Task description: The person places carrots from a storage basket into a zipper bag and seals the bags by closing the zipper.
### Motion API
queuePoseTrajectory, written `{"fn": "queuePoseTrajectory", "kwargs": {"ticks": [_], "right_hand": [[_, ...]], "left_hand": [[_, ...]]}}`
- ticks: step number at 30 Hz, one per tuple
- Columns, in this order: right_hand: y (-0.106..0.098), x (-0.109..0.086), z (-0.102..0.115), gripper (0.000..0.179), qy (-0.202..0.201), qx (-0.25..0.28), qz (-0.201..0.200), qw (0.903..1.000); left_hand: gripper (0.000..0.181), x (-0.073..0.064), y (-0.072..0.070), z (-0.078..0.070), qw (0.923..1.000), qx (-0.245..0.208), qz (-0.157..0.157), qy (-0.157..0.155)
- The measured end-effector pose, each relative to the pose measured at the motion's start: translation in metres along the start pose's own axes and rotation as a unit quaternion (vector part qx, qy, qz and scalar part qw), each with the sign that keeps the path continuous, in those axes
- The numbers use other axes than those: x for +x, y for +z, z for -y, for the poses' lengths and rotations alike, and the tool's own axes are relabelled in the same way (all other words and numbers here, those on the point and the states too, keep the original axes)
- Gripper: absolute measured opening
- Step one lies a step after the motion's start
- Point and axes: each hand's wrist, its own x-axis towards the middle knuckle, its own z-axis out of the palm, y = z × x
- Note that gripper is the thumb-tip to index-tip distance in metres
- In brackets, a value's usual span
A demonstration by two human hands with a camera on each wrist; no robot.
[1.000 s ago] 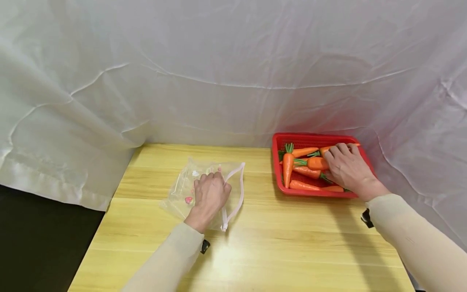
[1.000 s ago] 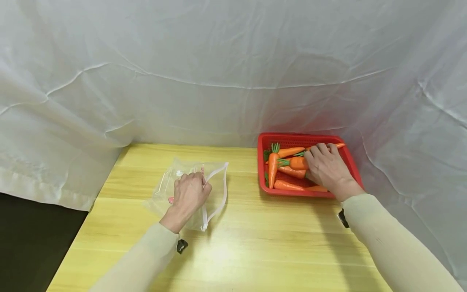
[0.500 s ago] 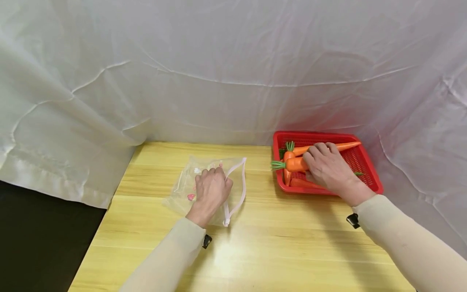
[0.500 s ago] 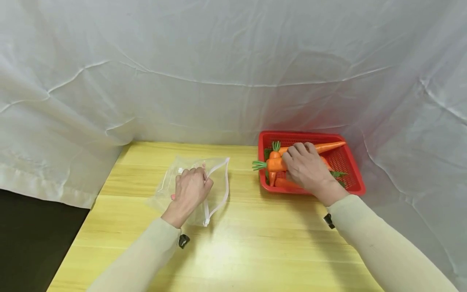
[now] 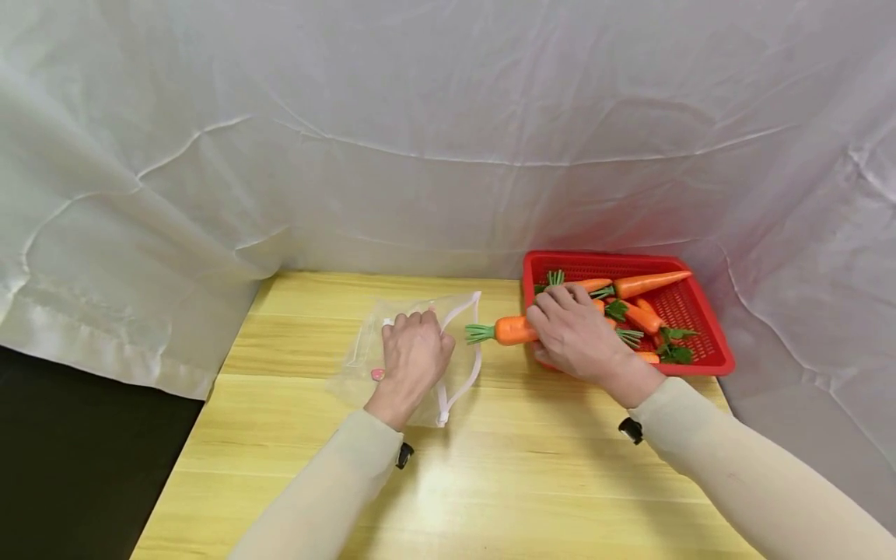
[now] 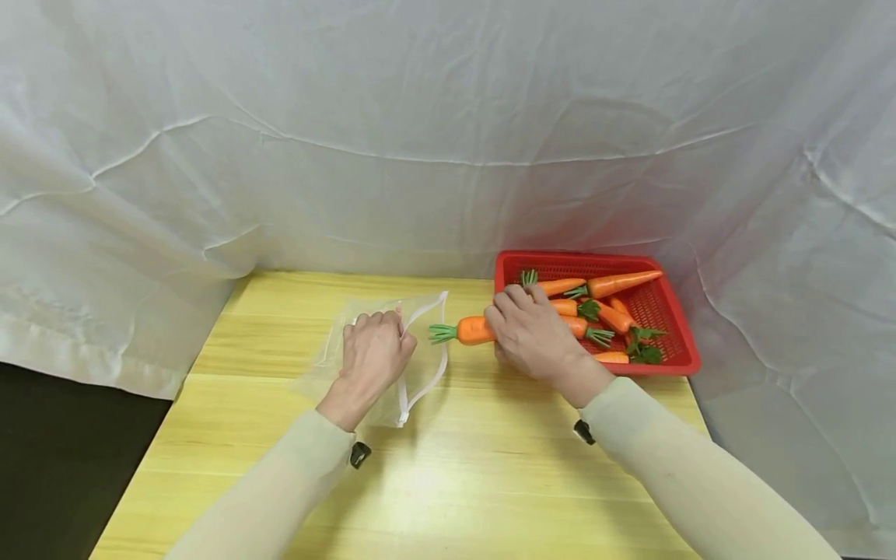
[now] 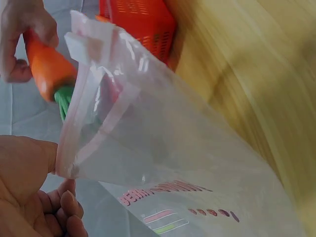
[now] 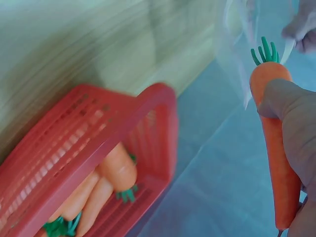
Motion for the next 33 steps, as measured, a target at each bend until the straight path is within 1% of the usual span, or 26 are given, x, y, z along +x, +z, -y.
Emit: {"fn": "queuePoseTrajectory", "kwargs": {"ticks": [4,12,18,26,29,33], "right_hand": [[0.002,0.013,0.013,0.030,-0.012,-0.007,-0.004,0.9999],[0.010,0.030,0.033,0.033,-0.020,-0.007,0.012,0.9997],[0.017,0.035,0.040,0.031,-0.015,0.005,0.008,0.9998],[0.025,0.036,0.053,0.020,-0.025,-0.013,-0.014,0.9995],[0.026,0.038,0.057,0.019,-0.031,-0.013,-0.004,0.9994],[0.028,0.039,0.061,0.019,-0.040,-0.005,0.030,0.9987]], "left_hand": [[0.017,0.002,-0.002,-0.006,0.9999,-0.012,0.001,-0.006],[0.019,0.006,-0.006,-0.021,0.9988,-0.045,0.009,-0.013],[0.020,0.006,-0.010,-0.030,0.9985,-0.053,0.001,-0.013],[0.021,0.004,-0.013,-0.038,0.9981,-0.059,-0.007,-0.014],[0.023,0.005,-0.014,-0.039,0.9979,-0.062,-0.009,-0.015],[0.022,0.005,-0.016,-0.041,0.9974,-0.070,0.000,-0.021]]}}
